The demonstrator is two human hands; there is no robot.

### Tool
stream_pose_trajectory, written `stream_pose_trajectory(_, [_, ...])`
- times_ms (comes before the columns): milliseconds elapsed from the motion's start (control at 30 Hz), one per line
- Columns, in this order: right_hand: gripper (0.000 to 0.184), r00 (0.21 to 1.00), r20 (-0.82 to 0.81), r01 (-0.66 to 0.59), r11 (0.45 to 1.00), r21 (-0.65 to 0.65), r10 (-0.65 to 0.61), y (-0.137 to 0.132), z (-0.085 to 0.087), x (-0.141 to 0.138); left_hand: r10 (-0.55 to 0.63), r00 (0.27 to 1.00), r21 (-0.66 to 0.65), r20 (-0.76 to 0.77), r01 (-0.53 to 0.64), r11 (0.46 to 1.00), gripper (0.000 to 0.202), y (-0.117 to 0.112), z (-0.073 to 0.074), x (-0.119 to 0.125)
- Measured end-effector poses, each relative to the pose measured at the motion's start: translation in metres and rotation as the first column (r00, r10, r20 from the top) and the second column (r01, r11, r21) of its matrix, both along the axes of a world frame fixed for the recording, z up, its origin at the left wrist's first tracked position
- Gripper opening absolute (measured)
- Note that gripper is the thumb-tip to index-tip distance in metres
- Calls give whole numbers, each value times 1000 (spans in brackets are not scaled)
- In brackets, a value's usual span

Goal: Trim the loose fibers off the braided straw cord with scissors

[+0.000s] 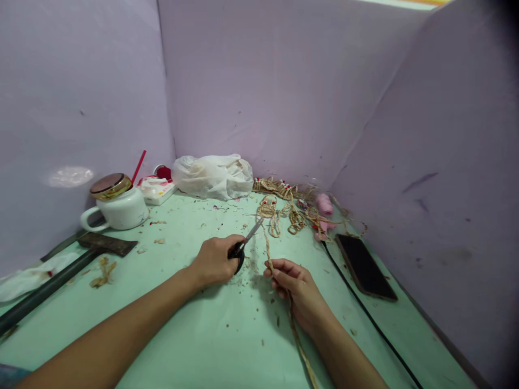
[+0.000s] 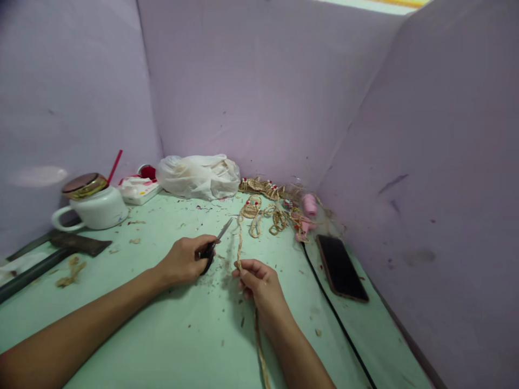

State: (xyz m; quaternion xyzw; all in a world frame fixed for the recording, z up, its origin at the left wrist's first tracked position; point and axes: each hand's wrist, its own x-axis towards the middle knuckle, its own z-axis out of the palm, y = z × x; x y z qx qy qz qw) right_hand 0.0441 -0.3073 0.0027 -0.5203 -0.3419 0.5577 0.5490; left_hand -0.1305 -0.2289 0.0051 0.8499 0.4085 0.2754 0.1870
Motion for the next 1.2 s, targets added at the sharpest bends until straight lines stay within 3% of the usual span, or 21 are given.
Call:
stream_pose_trajectory(100, [12,997,-1,73,997,-33,-73,2,-2,1,-37,999,13,-35,38,999,37,-6,1,4])
stream_pose_trajectory(267, [36,994,-28,98,989,-110,-101,4,-1,3,-52,997,26,-53,53,998,38,-10,1,6])
stream_pose_trajectory(333, [38,995,-14,99,988,-117,-102,4,0,2,-51,996,47,-71,54,997,36,-11,1,7])
stream_pose_trajectory(500, [33,990,-1,139,990,-29,-139,4,0,0,-29,995,71,-93,36,997,34,-11,0,7])
stream_pose_trajectory(733, [33,992,59,108,994,-7,-107,4,1,0,128,989,-119,80,-118,986,28,-1,-6,7])
stream_pose_trajectory(933, [25,986,76,152,988,0,-152,5,2,3,97,994,-86,46,-93,992,27,-7,-2,8])
stream_pose_trajectory(1067, [35,985,105,132,990,56,-137,5,3,3,99,995,-88,27,-96,992,28,-10,-1,10])
stream_pose_trajectory(1200, [24,989,72,119,989,91,-126,5,1,1,103,994,-106,37,-99,989,28,-10,-1,10])
